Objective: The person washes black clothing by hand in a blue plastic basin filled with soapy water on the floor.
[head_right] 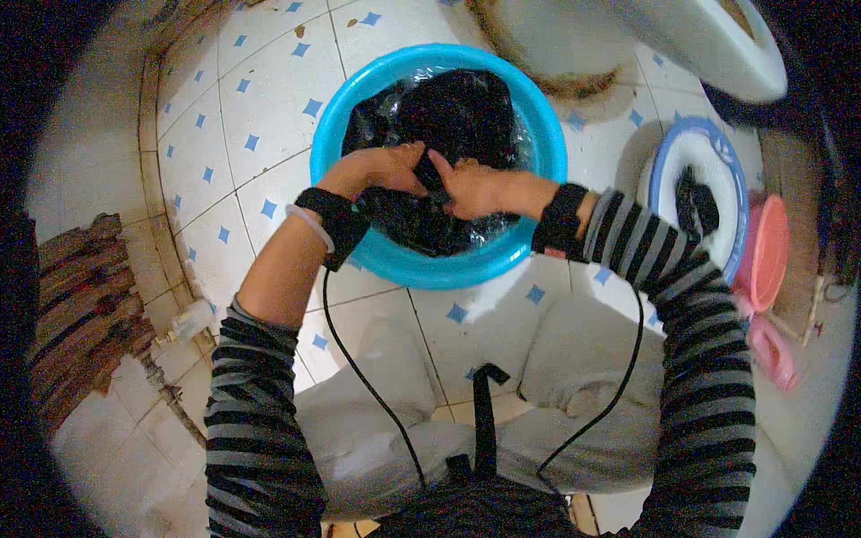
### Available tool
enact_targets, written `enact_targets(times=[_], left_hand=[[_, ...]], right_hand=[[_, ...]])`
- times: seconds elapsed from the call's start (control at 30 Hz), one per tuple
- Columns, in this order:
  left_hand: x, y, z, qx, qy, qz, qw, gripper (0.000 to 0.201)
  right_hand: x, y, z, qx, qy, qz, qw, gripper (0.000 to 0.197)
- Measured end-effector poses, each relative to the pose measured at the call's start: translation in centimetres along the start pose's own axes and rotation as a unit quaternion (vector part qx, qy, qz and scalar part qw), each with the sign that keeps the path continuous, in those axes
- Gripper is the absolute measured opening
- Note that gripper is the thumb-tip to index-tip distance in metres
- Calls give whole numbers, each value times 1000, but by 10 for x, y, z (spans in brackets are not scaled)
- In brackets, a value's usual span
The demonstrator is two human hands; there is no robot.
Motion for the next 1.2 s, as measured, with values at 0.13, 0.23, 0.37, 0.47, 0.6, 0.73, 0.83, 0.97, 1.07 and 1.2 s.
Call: enact_targets(times=[0.13, 0.23, 0.37, 0.47, 0.6, 0.73, 0.83, 0.97, 1.07, 1.2], left_hand=[[-3, -12, -1, -30, 5, -5, 1000, 60], [-14, -32, -18, -44, -5, -4, 999, 41], [-3, -17, -10, -49, 6, 68, 996, 27], [-2, -3, -10, -27, 41, 101, 994, 26], [10, 9, 4, 15, 60, 75, 995, 24], [-8, -11, 14, 111, 71, 87, 987, 22], [-32, -23, 7, 132, 128, 89, 979, 24], [-47, -19, 15, 163, 132, 79, 974, 24], [-42, -12, 23, 109, 208, 173, 957, 22], [-90, 24, 32, 147, 411, 200, 877, 28]], right_hand=[[-7, -11, 2, -9, 55, -77, 995, 81], [-21, -33, -1, 18, 93, -138, 986, 73], [-26, -46, -12, 30, 132, -233, 963, 39], [-32, -45, -9, 55, 30, -133, 989, 40], [-15, -38, -11, -46, -37, -84, 995, 38], [-47, -38, 6, -34, 0, -115, 993, 49], [-37, -28, -2, -19, 8, -119, 993, 47], [-20, -16, -2, 31, 40, -134, 990, 45], [-34, -26, 29, 8, 46, -114, 992, 44], [-53, -7, 1, 54, 133, -210, 967, 52]])
Point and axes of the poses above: each hand's wrist, its own y-axis away from the middle knuckle, its own x-axis out of the back of the hand, z = x × y, the point moved 5 cm from there along -y, towards the middle knuckle, and after that the axes turned 10 degrees about y, right-handed, at the moved point
